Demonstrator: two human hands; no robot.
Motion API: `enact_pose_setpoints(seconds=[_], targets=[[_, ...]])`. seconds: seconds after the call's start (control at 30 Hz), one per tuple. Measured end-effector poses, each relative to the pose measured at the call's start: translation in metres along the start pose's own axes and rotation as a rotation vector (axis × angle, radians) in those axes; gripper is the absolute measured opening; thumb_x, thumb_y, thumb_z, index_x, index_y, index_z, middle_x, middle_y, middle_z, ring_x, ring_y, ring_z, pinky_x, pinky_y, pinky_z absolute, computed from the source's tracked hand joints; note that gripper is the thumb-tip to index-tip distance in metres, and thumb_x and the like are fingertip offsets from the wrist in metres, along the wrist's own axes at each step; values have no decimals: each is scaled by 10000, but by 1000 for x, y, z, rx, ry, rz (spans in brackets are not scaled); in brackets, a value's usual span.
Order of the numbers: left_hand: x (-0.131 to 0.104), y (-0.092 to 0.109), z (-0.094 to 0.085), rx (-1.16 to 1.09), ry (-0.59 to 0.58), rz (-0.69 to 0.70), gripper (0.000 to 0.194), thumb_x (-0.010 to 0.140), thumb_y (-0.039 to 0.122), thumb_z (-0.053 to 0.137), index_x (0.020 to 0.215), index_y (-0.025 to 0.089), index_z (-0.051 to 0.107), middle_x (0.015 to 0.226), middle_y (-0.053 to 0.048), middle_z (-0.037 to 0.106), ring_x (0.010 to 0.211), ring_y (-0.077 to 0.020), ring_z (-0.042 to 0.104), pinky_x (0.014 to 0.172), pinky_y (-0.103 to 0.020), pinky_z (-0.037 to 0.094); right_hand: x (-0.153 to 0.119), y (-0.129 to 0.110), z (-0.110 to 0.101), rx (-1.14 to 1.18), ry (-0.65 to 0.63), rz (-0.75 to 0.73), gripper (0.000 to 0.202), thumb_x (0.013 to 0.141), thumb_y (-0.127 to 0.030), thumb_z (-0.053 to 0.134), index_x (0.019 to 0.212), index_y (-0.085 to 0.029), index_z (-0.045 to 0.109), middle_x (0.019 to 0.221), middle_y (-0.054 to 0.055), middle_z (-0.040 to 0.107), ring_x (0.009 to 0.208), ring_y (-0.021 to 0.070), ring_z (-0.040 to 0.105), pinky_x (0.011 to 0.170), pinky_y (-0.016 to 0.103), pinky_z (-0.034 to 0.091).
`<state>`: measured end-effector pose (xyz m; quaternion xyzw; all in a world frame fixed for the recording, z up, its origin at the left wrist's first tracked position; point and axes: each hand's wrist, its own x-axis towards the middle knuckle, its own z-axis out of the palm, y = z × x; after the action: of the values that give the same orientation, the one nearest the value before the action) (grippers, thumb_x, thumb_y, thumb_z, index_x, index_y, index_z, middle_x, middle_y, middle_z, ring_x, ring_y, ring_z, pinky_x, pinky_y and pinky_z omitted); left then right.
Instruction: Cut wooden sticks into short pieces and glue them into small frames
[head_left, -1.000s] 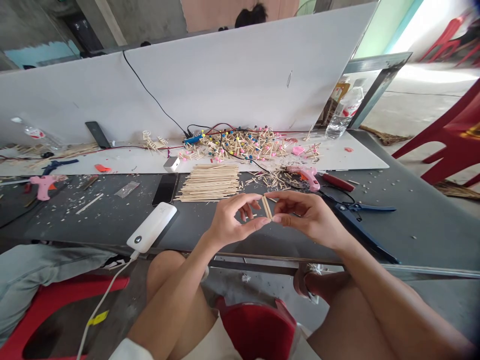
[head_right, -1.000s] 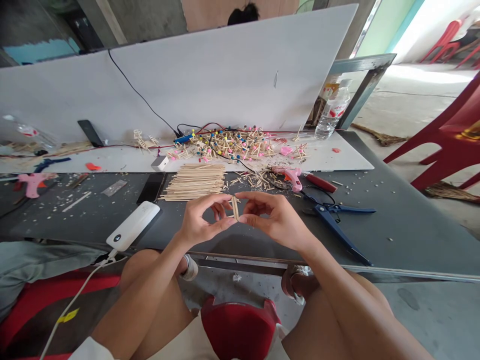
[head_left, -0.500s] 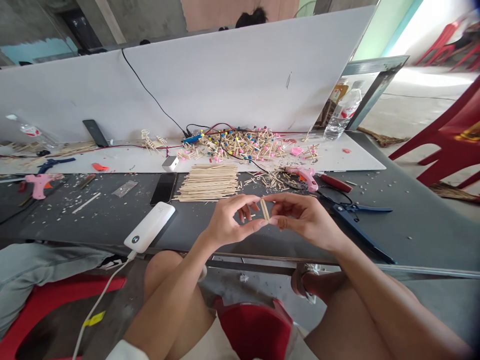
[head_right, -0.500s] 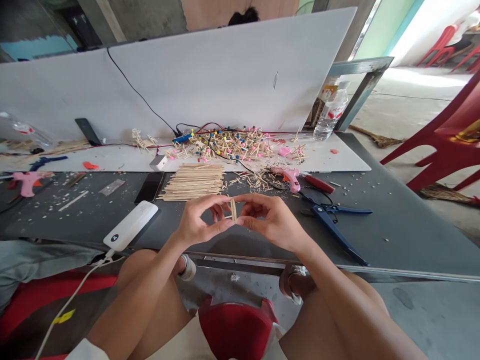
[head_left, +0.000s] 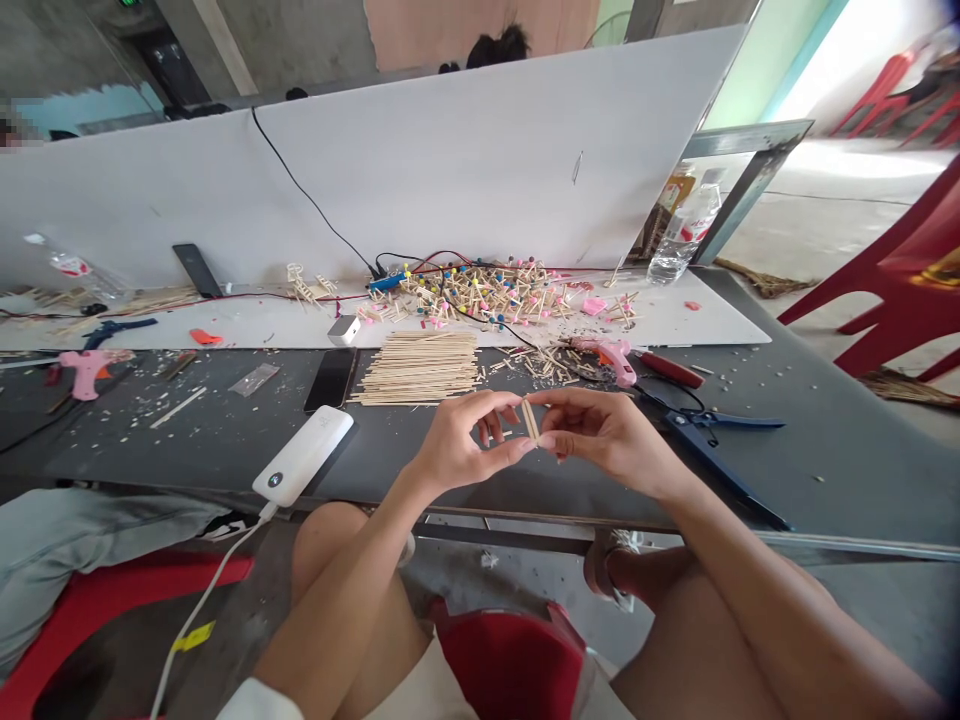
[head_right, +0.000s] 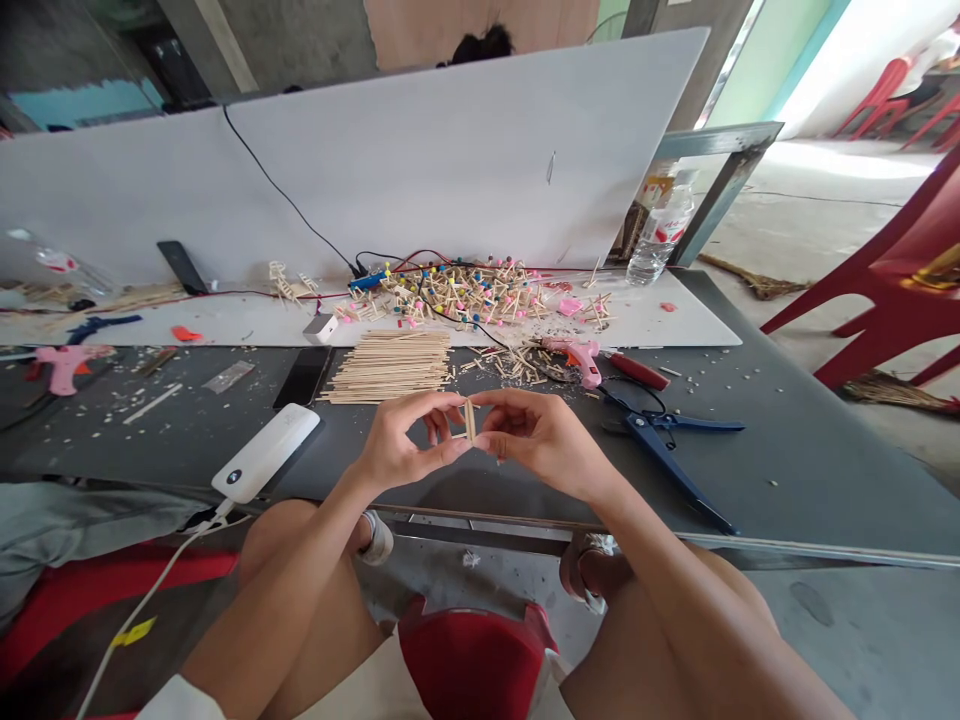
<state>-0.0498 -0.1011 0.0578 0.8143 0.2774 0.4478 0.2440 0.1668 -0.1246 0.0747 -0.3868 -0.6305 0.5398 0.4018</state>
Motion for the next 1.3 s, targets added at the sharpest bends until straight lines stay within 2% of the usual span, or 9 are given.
enact_pose_setpoints(seconds=[0.37,0.67,0.87,0.97,1.1,1.3], targets=[[0,1,2,-19,-3,7,375,810,364,723,1113,152,662,851,-52,724,594,-98,615,547,-216,524,2,-3,4,32,30,14,516,708,-390,833,1142,-145,701,757,27,653,620,136,578,583,281,504],[-1,-1,2,-27,-7,-16,394,804,376,726,1125,159,654,874,-53,723,617,-107,634,567,-225,535,1,0,2,54,14,23,493,716,-345,838,1141,-150,682,772,22,659,625,124,579,597,272,498],[0,3,3,-20,22,33,393,804,360,734,1129,158,643,894,-59,704,626,-100,620,564,-220,524,3,0,0,243,-15,30,524,755,-367,814,1198,-173,612,746,7,628,643,132,577,566,257,491],[-1,5,4,-40,33,57,418,807,359,738,1160,165,628,865,-47,686,625,-95,603,556,-212,517,5,3,0,281,-46,108,408,786,-421,778,1066,-147,661,700,4,589,562,101,513,478,216,416],[-1,8,5,-68,32,91,436,812,362,740,1186,175,614,841,-31,661,591,-77,552,537,-202,507,5,5,6,382,-174,199,332,815,-458,738,832,-130,685,625,-18,496,479,60,385,410,195,296],[-2,11,3,-84,-35,88,442,829,365,724,1218,196,598,839,-30,638,626,-98,552,569,-227,509,6,7,14,571,-169,198,284,777,-420,772,811,-143,718,594,-34,449,480,56,304,418,194,292]])
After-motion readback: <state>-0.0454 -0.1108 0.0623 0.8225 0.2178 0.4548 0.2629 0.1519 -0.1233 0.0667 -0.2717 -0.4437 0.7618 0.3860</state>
